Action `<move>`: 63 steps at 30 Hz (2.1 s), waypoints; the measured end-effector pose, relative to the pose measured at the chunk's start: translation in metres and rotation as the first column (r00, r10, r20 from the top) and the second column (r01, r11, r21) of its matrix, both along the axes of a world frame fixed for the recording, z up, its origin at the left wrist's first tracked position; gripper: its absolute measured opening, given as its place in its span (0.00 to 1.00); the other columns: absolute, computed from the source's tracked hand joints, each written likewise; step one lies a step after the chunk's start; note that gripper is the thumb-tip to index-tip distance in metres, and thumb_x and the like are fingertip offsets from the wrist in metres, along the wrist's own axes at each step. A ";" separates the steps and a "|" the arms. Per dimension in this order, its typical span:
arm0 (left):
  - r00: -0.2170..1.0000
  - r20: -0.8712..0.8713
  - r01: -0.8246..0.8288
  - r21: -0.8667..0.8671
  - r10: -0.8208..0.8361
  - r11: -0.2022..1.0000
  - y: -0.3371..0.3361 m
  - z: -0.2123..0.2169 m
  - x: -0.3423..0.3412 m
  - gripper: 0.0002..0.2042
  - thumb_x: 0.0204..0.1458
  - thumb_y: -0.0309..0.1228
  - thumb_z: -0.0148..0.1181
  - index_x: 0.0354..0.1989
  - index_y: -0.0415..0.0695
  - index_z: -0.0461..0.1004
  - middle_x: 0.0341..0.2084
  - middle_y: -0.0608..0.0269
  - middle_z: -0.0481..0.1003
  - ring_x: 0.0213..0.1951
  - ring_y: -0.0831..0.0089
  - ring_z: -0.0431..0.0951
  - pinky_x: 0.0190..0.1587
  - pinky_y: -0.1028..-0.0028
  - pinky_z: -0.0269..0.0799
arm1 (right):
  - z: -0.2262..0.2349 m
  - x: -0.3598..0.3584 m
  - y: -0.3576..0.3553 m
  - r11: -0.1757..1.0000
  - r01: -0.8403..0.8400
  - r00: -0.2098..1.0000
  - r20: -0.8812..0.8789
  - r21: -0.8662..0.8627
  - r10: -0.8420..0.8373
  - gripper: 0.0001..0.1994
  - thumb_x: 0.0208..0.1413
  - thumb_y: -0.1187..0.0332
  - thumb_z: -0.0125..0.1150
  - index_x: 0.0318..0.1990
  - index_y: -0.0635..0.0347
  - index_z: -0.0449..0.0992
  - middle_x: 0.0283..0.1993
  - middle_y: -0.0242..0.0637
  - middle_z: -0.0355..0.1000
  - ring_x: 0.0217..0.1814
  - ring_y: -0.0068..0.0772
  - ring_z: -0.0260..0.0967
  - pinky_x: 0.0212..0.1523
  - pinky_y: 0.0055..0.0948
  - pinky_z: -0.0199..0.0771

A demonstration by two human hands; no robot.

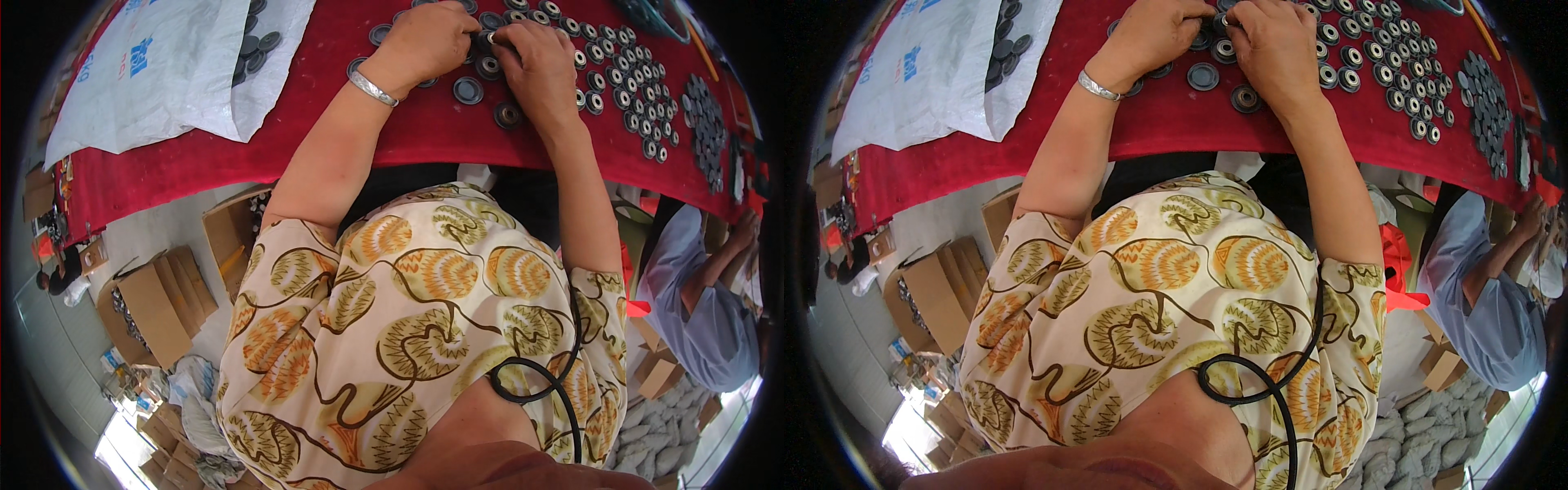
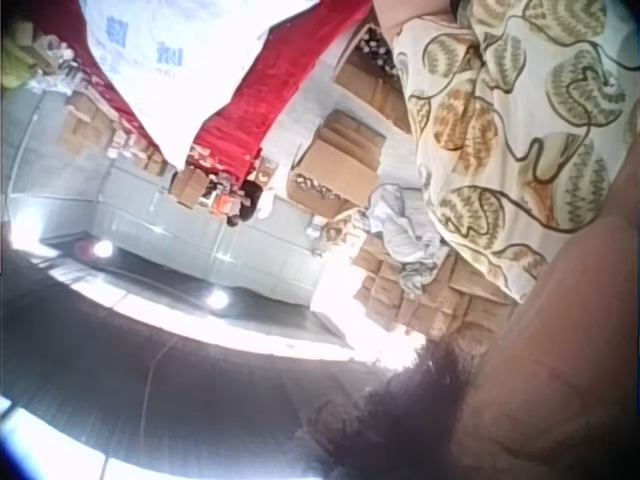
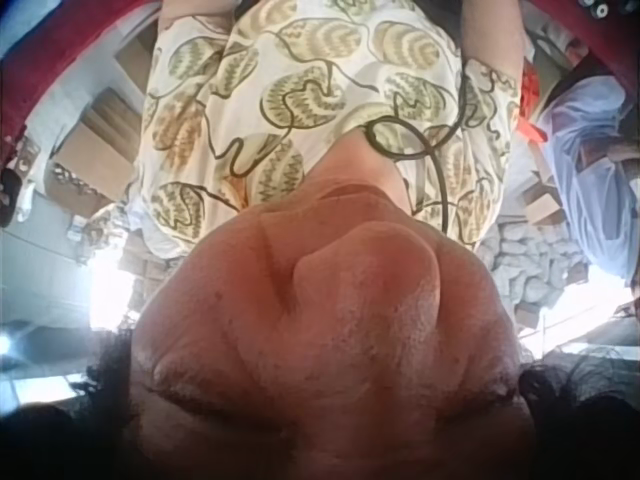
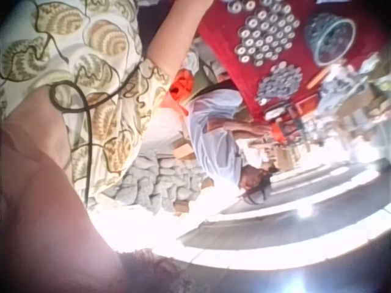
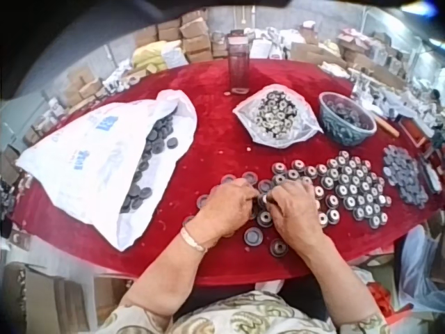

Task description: Placing small metallic bearings onto circular black plastic bases at an assembly table.

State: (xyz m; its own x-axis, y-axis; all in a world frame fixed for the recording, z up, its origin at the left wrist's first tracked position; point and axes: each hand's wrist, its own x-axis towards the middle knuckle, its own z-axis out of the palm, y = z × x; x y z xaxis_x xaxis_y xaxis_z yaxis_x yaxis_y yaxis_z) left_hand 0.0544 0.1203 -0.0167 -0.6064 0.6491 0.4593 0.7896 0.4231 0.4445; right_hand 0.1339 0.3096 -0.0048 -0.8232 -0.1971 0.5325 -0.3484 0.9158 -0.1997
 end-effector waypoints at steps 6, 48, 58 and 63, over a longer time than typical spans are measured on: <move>0.997 -0.012 -0.082 -0.064 0.082 0.995 -0.003 0.007 0.003 0.07 0.53 0.26 0.55 0.33 0.43 0.81 0.34 0.51 0.78 0.39 0.51 0.80 0.42 0.55 0.77 | -0.002 0.002 0.000 1.000 0.018 0.996 0.092 0.019 -0.020 0.08 0.55 0.67 0.68 0.41 0.54 0.79 0.43 0.32 0.79 0.51 0.40 0.75 0.58 0.44 0.66; 0.991 0.126 -0.075 0.199 0.051 0.977 -0.003 0.008 -0.011 0.10 0.55 0.23 0.56 0.41 0.39 0.83 0.32 0.49 0.80 0.37 0.53 0.82 0.42 0.62 0.78 | -0.010 0.024 0.006 0.991 -0.020 0.996 0.092 0.129 0.008 0.20 0.56 0.75 0.63 0.57 0.54 0.79 0.61 0.35 0.76 0.70 0.38 0.67 0.71 0.46 0.60; 0.978 0.177 -0.150 0.259 0.106 0.954 -0.012 0.012 -0.018 0.09 0.56 0.24 0.58 0.41 0.38 0.83 0.33 0.51 0.81 0.37 0.57 0.83 0.41 0.66 0.78 | -0.012 0.032 0.098 0.951 0.262 0.962 0.029 0.161 -0.270 0.21 0.59 0.78 0.58 0.60 0.51 0.78 0.61 0.36 0.77 0.70 0.38 0.69 0.68 0.47 0.63; 0.974 0.208 -0.144 0.272 0.088 0.951 -0.016 0.014 -0.018 0.08 0.58 0.24 0.58 0.41 0.37 0.83 0.31 0.54 0.80 0.33 0.63 0.82 0.36 0.67 0.77 | -0.016 0.026 0.085 0.915 0.239 0.952 0.109 0.324 -0.287 0.24 0.58 0.78 0.54 0.62 0.50 0.76 0.64 0.34 0.75 0.72 0.37 0.66 0.72 0.51 0.58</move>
State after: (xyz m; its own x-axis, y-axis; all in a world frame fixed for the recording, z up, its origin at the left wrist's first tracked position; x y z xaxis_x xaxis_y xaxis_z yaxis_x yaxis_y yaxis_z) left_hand 0.0367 0.1043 -0.0023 -0.7641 0.4285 0.4823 0.6311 0.3413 0.6966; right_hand 0.1599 0.3949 -0.0207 -0.9332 -0.0942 0.3468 -0.0740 0.9947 0.0713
